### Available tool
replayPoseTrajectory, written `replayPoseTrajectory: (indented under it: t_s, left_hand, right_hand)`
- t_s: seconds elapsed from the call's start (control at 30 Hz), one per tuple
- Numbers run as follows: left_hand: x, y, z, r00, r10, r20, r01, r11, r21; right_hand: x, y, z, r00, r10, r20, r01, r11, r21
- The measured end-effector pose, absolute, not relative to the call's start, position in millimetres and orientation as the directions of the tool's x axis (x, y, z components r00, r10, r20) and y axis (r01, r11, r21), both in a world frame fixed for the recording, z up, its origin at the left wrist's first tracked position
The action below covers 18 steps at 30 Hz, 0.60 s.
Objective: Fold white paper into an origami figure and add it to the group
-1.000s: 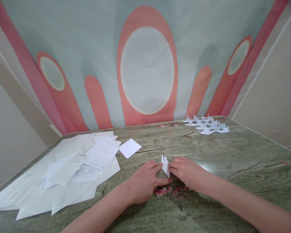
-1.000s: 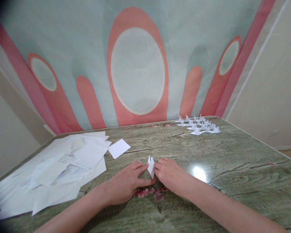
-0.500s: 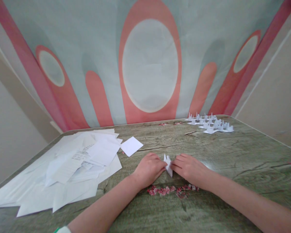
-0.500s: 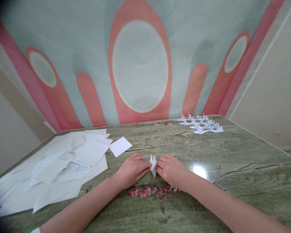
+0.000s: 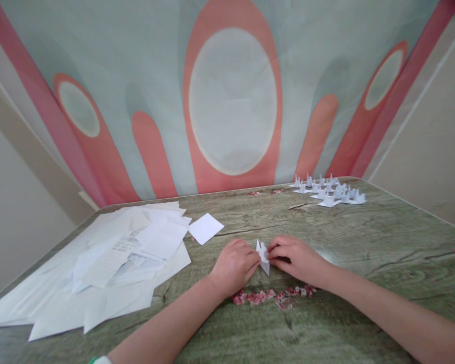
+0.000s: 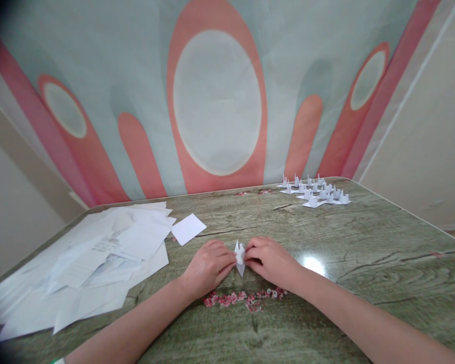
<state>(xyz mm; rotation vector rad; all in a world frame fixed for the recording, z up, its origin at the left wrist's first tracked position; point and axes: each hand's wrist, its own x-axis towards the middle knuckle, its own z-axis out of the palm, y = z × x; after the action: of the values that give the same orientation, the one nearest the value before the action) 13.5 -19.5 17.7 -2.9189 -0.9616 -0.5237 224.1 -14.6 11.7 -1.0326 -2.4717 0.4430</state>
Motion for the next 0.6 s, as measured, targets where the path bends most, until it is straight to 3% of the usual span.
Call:
replayPoseTrajectory:
  t_s: [0.13,0.33,0.6]
  left_hand:
    - [14.9,-20.8,16.2,0.660,0.687,0.305,0.636,-0.727,0.259]
    - [16.5,-15.3,12.4,0.554,0.783,0.281,0.605,-0.612,0.510]
    - [23.0,-13.7,13.6,0.499,0.817,0.290,0.645,-0.573,0.506]
  right_hand:
    - [221.0,-13.0,9.7,-0.563,0.789,0.244,0.562,0.582,-0.588]
    - [219.0,-10.5,4.8,-0.502,0.835,0.225,0.564,0.513,-0.647]
    - [213.8,-7.6,2.3,-0.459,0.862,0.216,0.600,0.480,-0.640]
